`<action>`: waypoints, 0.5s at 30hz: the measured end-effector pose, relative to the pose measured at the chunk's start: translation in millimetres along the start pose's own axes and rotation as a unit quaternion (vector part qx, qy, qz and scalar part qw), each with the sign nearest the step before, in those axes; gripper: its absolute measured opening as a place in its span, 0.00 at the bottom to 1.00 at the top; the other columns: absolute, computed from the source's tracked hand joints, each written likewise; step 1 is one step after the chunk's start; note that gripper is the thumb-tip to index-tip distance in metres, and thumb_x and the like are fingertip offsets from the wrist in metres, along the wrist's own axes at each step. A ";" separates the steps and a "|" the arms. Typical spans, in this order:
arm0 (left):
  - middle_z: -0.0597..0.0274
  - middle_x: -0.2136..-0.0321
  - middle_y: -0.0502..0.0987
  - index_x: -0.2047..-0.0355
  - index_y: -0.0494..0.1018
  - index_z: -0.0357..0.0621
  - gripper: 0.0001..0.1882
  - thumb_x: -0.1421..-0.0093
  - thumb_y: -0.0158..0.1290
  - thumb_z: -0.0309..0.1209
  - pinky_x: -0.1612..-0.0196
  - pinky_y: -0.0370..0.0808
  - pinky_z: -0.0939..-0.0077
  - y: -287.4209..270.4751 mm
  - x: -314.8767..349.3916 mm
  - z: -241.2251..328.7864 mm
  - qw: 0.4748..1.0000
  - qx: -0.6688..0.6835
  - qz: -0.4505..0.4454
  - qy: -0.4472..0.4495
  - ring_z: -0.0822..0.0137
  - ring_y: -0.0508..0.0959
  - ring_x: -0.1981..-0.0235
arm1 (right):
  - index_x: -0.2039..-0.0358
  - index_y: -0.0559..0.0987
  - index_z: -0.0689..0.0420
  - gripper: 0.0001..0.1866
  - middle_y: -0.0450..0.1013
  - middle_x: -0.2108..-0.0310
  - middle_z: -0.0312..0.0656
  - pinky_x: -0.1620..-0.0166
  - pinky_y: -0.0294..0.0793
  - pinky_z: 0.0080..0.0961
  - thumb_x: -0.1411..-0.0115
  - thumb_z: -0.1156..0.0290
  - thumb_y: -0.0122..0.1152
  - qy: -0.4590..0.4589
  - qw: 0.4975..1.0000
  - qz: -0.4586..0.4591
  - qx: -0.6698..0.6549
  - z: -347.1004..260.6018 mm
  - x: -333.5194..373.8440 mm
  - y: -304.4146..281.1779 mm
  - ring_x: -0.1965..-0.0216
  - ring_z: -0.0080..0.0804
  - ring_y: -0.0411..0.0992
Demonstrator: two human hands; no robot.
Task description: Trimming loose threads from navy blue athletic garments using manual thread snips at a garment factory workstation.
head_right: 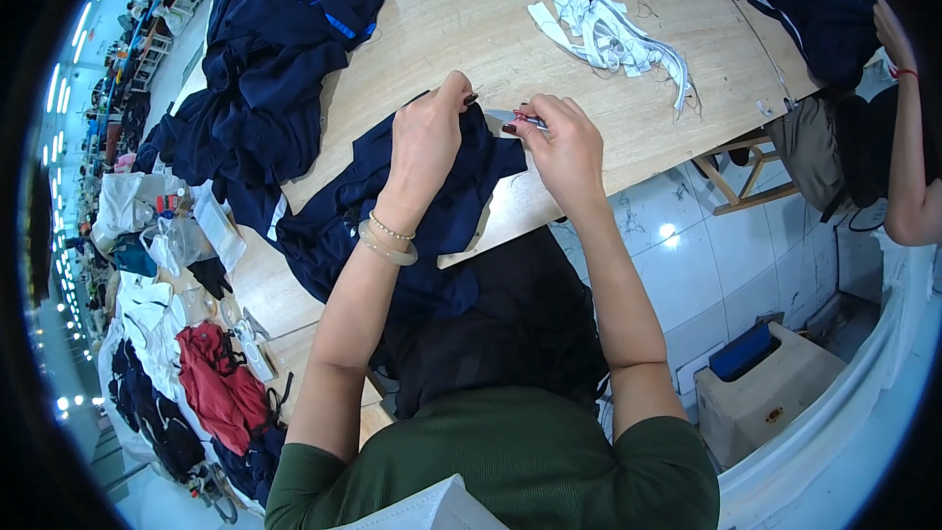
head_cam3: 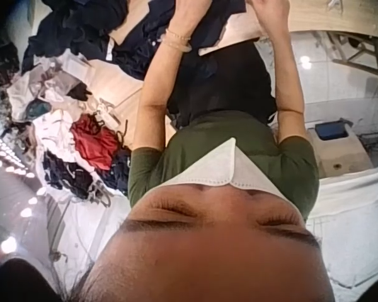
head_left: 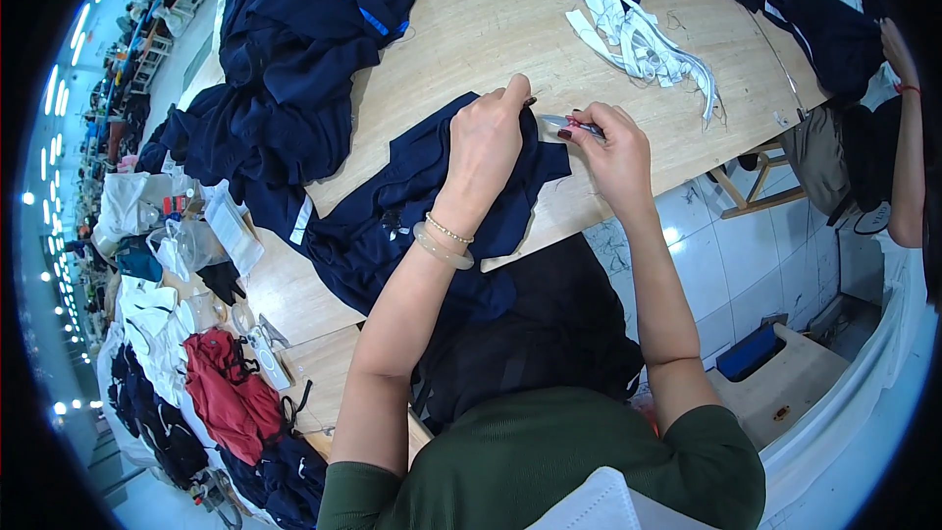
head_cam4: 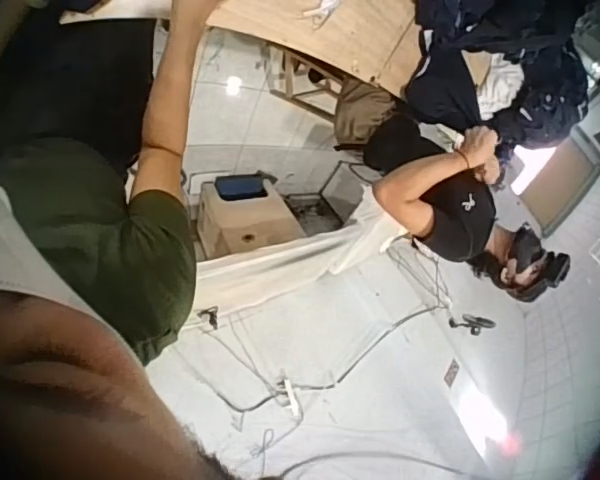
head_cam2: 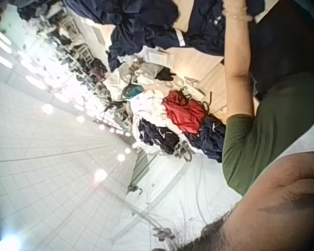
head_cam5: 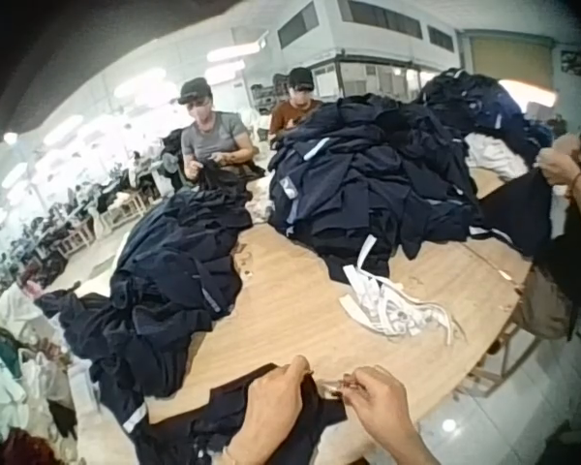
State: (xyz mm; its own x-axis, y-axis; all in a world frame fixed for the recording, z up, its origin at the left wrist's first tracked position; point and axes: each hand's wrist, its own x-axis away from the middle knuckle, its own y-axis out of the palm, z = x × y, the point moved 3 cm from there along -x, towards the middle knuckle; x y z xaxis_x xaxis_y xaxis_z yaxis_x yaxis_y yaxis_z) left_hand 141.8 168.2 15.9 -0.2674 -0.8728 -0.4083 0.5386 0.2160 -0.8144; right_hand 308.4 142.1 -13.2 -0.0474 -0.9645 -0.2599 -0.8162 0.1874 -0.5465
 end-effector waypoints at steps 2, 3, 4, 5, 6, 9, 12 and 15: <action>0.53 0.77 0.78 0.66 0.70 0.42 0.07 0.44 0.50 0.20 0.73 0.77 0.61 0.4 0.1 0.3 1.000 0.000 0.002 0.001 0.52 0.81 0.74 | 0.69 0.78 0.60 0.08 0.76 0.70 0.41 0.65 0.72 0.33 0.45 0.70 0.67 -0.027 0.999 0.000 0.027 -2.5 -1.8 2.6 0.66 0.39 0.74; 0.53 0.77 0.78 0.66 0.70 0.43 0.07 0.44 0.50 0.20 0.74 0.77 0.62 0.5 0.0 0.4 1.000 0.000 0.004 0.001 0.52 0.81 0.74 | 0.69 0.78 0.59 0.08 0.76 0.71 0.41 0.64 0.71 0.33 0.45 0.69 0.67 -0.027 0.999 -0.002 0.035 -2.8 -2.4 4.3 0.66 0.39 0.73; 0.53 0.77 0.78 0.66 0.70 0.43 0.07 0.44 0.50 0.20 0.74 0.77 0.62 0.7 0.0 0.5 1.000 0.000 0.003 0.001 0.52 0.81 0.74 | 0.69 0.78 0.59 0.08 0.76 0.71 0.40 0.64 0.71 0.34 0.46 0.69 0.67 -0.027 0.999 -0.004 0.043 -2.9 -2.7 5.6 0.66 0.38 0.73; 0.53 0.77 0.78 0.66 0.70 0.43 0.07 0.44 0.50 0.20 0.74 0.77 0.62 0.7 -0.1 0.8 1.000 -0.001 0.004 0.001 0.53 0.81 0.74 | 0.69 0.78 0.59 0.08 0.76 0.71 0.40 0.64 0.71 0.34 0.46 0.69 0.67 -0.026 0.999 -0.004 0.044 -3.2 -2.9 6.2 0.66 0.38 0.73; 0.54 0.77 0.78 0.66 0.70 0.43 0.07 0.44 0.51 0.20 0.75 0.77 0.62 0.6 -0.3 1.0 1.000 -0.002 0.004 0.001 0.53 0.81 0.75 | 0.69 0.78 0.59 0.08 0.76 0.71 0.40 0.64 0.71 0.33 0.46 0.69 0.67 -0.023 0.999 -0.005 0.048 -3.4 -3.1 6.6 0.66 0.38 0.73; 0.57 0.76 0.80 0.64 0.71 0.43 0.05 0.41 0.50 0.22 0.73 0.76 0.67 1.0 0.0 1.7 1.000 -0.017 -0.012 -0.006 0.56 0.82 0.74 | 0.69 0.78 0.59 0.08 0.76 0.71 0.40 0.64 0.71 0.33 0.46 0.69 0.67 -0.024 0.999 -0.006 0.047 -3.8 -2.9 7.8 0.66 0.38 0.74; 0.56 0.76 0.80 0.64 0.71 0.43 0.05 0.41 0.50 0.22 0.73 0.76 0.67 1.8 0.6 2.1 1.000 -0.013 -0.010 -0.007 0.56 0.82 0.74 | 0.69 0.78 0.59 0.08 0.76 0.71 0.40 0.64 0.71 0.33 0.46 0.69 0.67 -0.035 0.998 -0.006 0.047 -6.2 -3.2 9.1 0.66 0.38 0.74; 0.56 0.76 0.80 0.64 0.71 0.43 0.05 0.40 0.50 0.22 0.73 0.76 0.67 1.2 1.6 2.2 0.999 -0.022 -0.020 -0.013 0.55 0.82 0.74 | 0.69 0.78 0.59 0.09 0.76 0.71 0.40 0.64 0.71 0.33 0.46 0.69 0.67 -0.037 0.998 -0.006 0.056 -7.1 -3.3 10.6 0.66 0.38 0.74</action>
State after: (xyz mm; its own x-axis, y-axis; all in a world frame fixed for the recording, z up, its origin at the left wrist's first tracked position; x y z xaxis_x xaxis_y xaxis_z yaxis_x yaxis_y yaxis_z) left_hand 143.7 166.2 15.2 -0.2679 -0.8919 -0.3644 0.4915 0.1988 -0.8479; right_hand 295.9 146.0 -12.4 0.0090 -0.9511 -0.3086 -0.7467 0.1989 -0.6348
